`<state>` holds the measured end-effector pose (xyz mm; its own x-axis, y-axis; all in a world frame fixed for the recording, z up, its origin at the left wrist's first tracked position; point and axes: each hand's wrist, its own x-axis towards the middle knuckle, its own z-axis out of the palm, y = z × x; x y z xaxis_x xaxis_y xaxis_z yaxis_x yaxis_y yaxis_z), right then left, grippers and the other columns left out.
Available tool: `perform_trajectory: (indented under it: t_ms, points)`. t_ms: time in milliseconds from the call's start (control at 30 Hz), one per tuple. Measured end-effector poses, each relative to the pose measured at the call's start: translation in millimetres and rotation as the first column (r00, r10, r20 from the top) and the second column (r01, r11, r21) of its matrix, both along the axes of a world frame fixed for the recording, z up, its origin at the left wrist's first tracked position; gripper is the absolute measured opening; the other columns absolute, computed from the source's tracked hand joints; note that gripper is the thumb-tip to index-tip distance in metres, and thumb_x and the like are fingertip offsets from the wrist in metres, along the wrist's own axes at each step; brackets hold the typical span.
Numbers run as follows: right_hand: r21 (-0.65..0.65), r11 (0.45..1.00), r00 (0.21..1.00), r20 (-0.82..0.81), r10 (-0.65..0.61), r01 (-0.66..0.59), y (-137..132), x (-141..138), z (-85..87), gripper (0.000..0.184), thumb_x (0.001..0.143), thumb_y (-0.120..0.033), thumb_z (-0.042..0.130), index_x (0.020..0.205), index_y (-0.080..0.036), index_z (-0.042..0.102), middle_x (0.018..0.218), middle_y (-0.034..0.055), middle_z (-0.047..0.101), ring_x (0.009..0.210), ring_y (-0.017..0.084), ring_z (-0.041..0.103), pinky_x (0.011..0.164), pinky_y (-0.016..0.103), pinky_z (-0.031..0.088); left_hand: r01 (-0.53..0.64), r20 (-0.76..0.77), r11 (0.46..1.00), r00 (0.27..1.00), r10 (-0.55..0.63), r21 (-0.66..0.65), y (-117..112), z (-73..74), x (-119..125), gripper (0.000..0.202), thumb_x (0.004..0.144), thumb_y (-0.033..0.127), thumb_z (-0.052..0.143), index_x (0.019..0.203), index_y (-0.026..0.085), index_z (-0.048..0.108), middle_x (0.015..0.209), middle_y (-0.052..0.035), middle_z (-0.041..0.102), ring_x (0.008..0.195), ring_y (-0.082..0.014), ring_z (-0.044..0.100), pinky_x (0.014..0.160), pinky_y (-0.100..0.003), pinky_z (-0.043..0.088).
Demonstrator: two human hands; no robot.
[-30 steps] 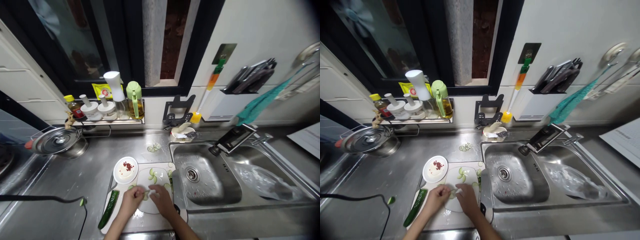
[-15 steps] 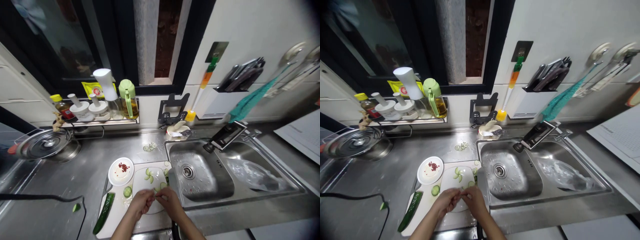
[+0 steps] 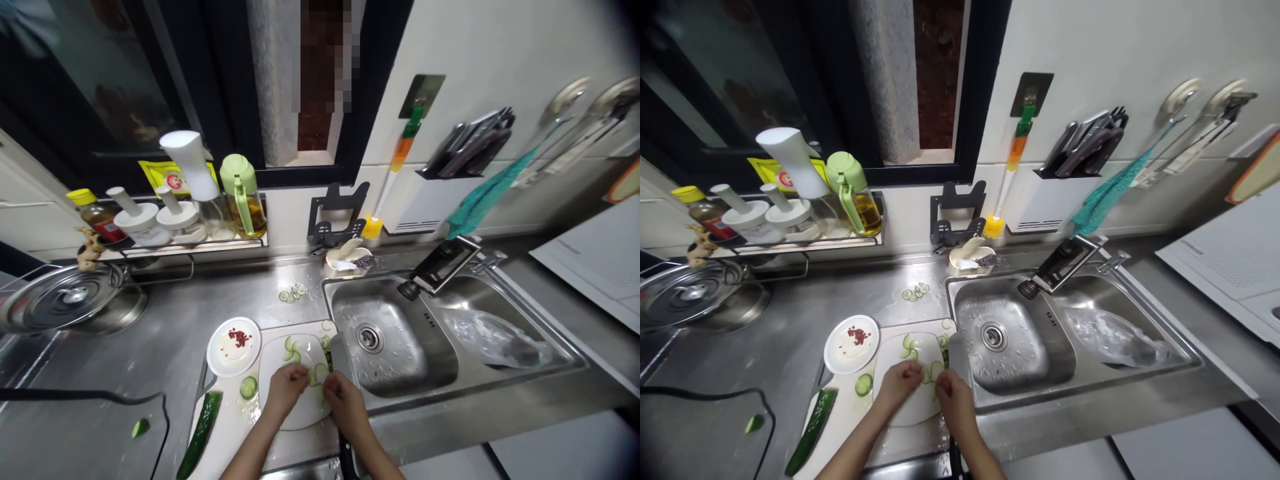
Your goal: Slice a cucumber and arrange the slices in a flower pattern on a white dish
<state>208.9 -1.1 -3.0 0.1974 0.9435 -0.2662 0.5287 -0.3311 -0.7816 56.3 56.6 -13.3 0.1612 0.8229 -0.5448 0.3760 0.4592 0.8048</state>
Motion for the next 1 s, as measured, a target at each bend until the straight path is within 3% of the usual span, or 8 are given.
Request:
perform_trajectory:
  t_ms: [233,467,1000]
  points:
    - [-0.087,0.994,0.951,0.296,0.087,-0.064,12,-4,8.2,0.021,0.081,-0.018,0.044,0.080,-0.023,0.065,0.072,0.0012,0.065,0.075,0.019,0.058,0.065,0.027,0.036,0.147,-0.255,0.980,0.961,-0.108,0.136,15,6.2,6,0.011,0.075,0.015,0.058,0.075,0.019,0.068,0.070,0.0013,0.067,0.070,-0.0121,0.060,0.067,-0.020,0.038]
    - [-0.175,0.983,0.876,0.462,0.136,-0.060,17,-10,18.0,0.023,0.088,-0.020,0.045,0.086,-0.025,0.067,0.076,0.0039,0.066,0.085,0.021,0.059,0.067,0.028,0.035,0.258,-0.387,0.956,0.903,-0.186,0.141,20,10.7,13,0.013,0.079,0.015,0.057,0.079,0.020,0.069,0.076,-0.0005,0.070,0.073,-0.0124,0.061,0.067,-0.021,0.036]
    - [-0.184,0.979,0.882,0.442,0.161,-0.086,17,-10,20.3,0.018,0.089,-0.021,0.049,0.084,-0.025,0.065,0.080,0.0021,0.068,0.090,0.022,0.058,0.068,0.029,0.034,0.309,-0.448,0.945,0.863,-0.231,0.108,21,18.0,16,0.013,0.082,0.018,0.055,0.084,0.021,0.068,0.082,-0.0015,0.072,0.079,-0.0135,0.063,0.067,-0.021,0.036]
